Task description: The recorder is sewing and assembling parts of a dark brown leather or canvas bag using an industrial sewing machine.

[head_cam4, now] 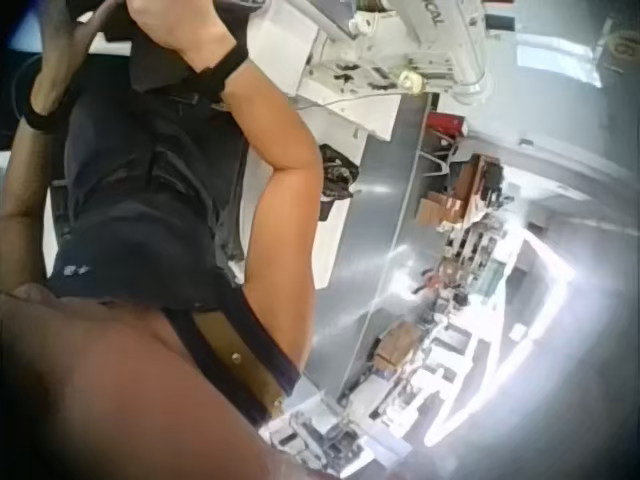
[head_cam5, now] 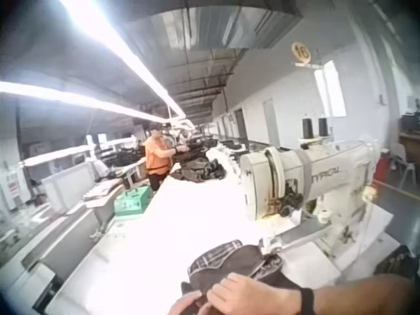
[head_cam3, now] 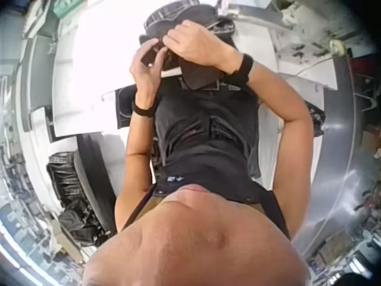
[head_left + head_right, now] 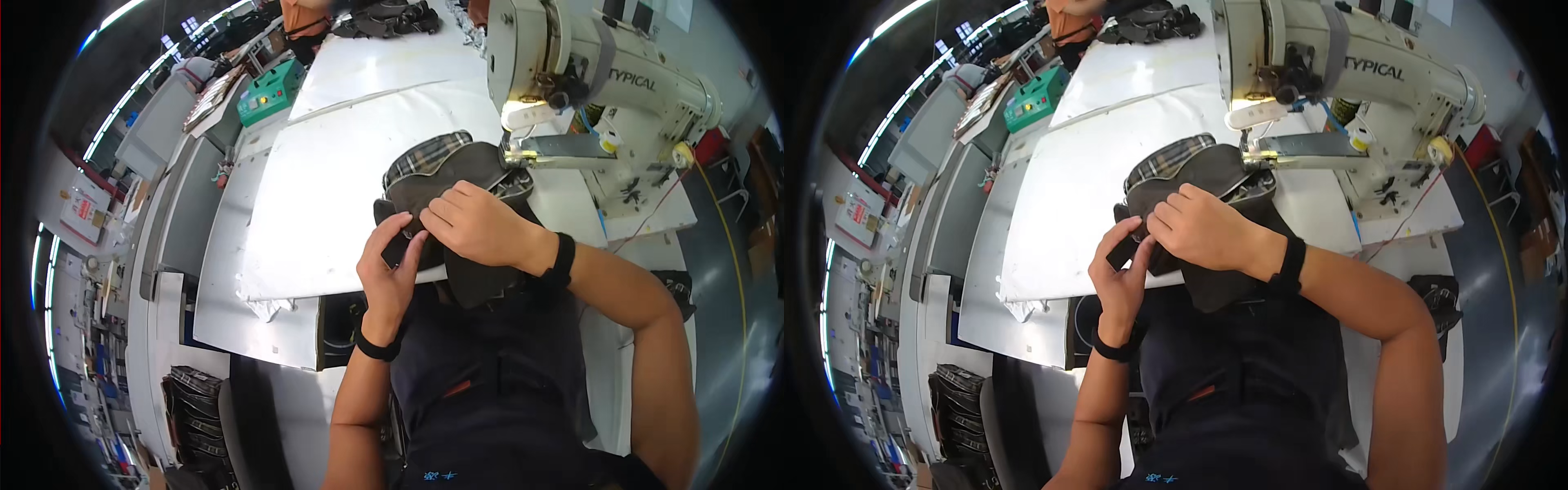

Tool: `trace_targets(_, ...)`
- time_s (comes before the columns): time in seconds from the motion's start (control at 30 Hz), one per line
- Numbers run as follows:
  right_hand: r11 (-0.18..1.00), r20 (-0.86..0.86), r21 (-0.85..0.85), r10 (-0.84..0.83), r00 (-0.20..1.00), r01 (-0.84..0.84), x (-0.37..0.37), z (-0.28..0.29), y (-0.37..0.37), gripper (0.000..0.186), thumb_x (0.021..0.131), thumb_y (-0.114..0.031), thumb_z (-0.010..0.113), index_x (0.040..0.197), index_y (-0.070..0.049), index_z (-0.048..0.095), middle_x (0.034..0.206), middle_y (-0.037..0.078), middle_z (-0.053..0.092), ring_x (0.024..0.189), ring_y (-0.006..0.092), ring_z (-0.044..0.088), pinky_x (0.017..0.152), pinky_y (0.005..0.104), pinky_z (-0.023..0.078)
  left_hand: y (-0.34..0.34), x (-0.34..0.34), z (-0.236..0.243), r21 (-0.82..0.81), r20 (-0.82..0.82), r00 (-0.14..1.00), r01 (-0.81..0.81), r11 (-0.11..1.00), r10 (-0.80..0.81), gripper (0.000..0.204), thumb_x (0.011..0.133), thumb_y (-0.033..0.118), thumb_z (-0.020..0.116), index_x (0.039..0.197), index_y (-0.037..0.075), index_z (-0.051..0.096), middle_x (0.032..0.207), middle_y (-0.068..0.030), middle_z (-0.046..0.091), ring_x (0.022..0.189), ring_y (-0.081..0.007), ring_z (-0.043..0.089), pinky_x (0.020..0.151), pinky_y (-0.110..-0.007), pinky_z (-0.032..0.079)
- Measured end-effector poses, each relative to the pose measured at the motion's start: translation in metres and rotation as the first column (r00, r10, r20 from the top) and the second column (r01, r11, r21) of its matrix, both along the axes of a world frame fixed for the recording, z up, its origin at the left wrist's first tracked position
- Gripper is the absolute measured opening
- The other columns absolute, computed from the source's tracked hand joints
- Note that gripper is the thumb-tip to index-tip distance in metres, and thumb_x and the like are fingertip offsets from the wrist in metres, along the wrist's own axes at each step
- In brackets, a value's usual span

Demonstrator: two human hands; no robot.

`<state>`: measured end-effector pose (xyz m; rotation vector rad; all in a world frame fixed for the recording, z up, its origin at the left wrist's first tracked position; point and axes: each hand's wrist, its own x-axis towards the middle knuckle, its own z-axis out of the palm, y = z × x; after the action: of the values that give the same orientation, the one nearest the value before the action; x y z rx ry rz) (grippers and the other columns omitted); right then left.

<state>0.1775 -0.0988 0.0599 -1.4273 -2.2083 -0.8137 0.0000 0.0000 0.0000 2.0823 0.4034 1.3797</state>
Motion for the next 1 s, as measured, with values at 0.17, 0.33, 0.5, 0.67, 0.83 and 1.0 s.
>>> trace_targets(0.17,0.998,0.163,-0.066,-0.002,0.987,0.013,0.001,0.019,0.003,0.015,0.084,-0.019,0.063,0.091,-0.005,0.06,0.079,0.003,0.054,0.073,0.0202,0.057,0.069,0.0334,0.043,0.002,-0.002,0.015,-0.071,-0.021,0.999,0.041,0.997,-0.042,0.031,0.09,-0.003,0.078,0.119,-0.001,0.066,0.113,-0.01,0.074,0.092,-0.0125,0.07,0.078,-0.024,0.057)
trace_targets(0.33,0.996,0.152,-0.086,0.008,0.988,0.005,-0.002,0.028,0.007,0.013,0.085,-0.019,0.063,0.09,-0.008,0.061,0.078,0.003,0.058,0.074,0.0202,0.06,0.069,0.0341,0.045,0.001,-0.006,0.022,-0.088,0.009,0.997,0.072,0.993,-0.072,0.03,0.091,-0.002,0.078,0.118,-0.002,0.065,0.112,-0.0108,0.074,0.094,-0.0134,0.071,0.079,-0.026,0.058)
trace_targets(0.5,0.982,0.142,-0.18,-0.034,0.989,0.059,-0.007,0.042,0.008,0.014,0.086,-0.021,0.063,0.092,-0.009,0.062,0.079,0.003,0.061,0.074,0.0208,0.064,0.072,0.0355,0.047,-0.004,-0.009,0.042,0.029,-0.035,0.998,0.044,0.999,-0.042,0.03,0.089,0.0,0.081,0.115,-0.002,0.066,0.11,-0.0135,0.074,0.096,-0.018,0.072,0.085,-0.029,0.058)
trace_targets(0.67,0.989,0.068,-0.117,-0.079,0.995,0.086,0.0,0.022,0.007,0.025,0.079,-0.021,0.075,0.092,-0.011,0.056,0.081,0.002,0.056,0.077,0.0209,0.061,0.072,0.0365,0.044,-0.007,-0.017,0.035,0.057,-0.121,0.993,0.005,0.998,0.002,0.026,0.09,-0.001,0.079,0.113,-0.003,0.067,0.108,-0.0135,0.075,0.096,-0.0199,0.074,0.086,-0.03,0.059)
trace_targets(0.83,0.971,0.054,-0.217,-0.094,0.994,0.104,0.001,0.018,0.006,0.028,0.078,-0.022,0.079,0.094,-0.013,0.057,0.083,0.0,0.058,0.079,0.0188,0.062,0.072,0.0344,0.044,-0.01,-0.019,0.03,0.056,-0.116,0.993,0.018,0.998,-0.011,0.024,0.091,-0.001,0.078,0.112,-0.003,0.068,0.106,-0.0121,0.077,0.092,-0.0176,0.075,0.083,-0.029,0.06)
trace_targets(1.0,0.964,0.135,-0.209,-0.135,0.982,0.161,-0.012,0.004,0.011,0.02,0.082,-0.02,0.071,0.094,-0.009,0.059,0.083,0.005,0.065,0.078,0.0229,0.067,0.072,0.0367,0.047,-0.014,-0.015,0.028,-0.019,-0.105,0.994,-0.042,0.999,0.039,0.024,0.089,0.0,0.08,0.11,-0.001,0.069,0.101,-0.0122,0.076,0.086,-0.0216,0.074,0.076,-0.03,0.058)
